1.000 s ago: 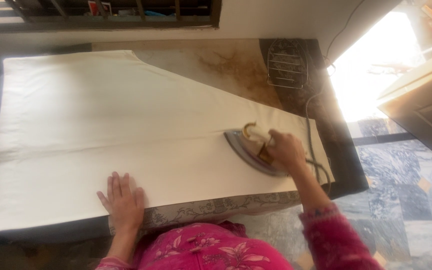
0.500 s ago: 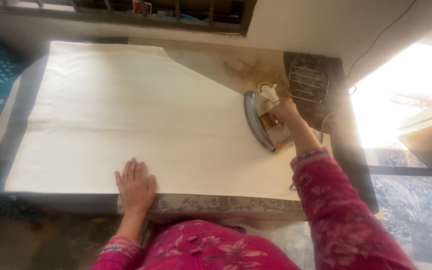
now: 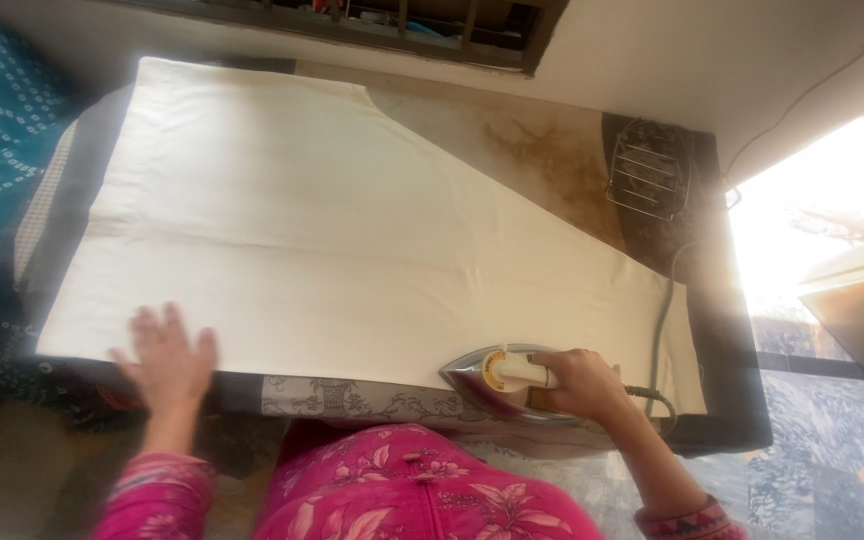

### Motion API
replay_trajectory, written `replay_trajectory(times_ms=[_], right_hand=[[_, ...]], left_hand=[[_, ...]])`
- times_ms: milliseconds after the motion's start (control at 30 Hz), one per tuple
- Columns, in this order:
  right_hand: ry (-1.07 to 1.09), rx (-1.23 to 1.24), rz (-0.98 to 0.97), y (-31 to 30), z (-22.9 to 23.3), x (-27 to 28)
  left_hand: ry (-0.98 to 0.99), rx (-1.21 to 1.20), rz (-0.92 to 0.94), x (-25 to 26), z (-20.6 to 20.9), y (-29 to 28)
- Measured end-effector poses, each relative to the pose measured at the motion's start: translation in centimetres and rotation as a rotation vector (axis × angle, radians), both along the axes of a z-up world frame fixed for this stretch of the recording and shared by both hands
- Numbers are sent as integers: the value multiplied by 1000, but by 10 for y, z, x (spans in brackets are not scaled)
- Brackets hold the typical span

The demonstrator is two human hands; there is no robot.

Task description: Ironing a white garment on a table and then folding it on a bed.

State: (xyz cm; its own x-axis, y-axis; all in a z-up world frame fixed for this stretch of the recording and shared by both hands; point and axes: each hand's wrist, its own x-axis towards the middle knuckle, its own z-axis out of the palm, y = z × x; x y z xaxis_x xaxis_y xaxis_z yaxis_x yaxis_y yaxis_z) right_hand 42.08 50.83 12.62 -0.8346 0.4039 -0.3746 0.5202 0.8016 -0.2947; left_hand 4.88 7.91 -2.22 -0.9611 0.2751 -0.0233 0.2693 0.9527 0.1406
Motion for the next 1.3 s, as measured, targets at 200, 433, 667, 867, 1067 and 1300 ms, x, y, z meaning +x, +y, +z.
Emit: replay_trajectory(times_ms=[200,433,667,867,1067,1300], right_hand=[[36,156,2,7,-18,-25],[-18,145,-1,-7,3,-118],[75,179,222,-21,-11,-183],[130,144,317,-54,-6,-226],[91,107,322,-85,-6,-264],[144,81,318,-136,-6,-313]], left_hand=[[108,245,136,-26,-29,-58],[164,303,150,-26,-37,-59],[172,348,162,-26,-36,-56],[195,343,172,-23,-31,-54],[222,316,164,-23,-32,-52],[213,306,173,-24,-29,-52]])
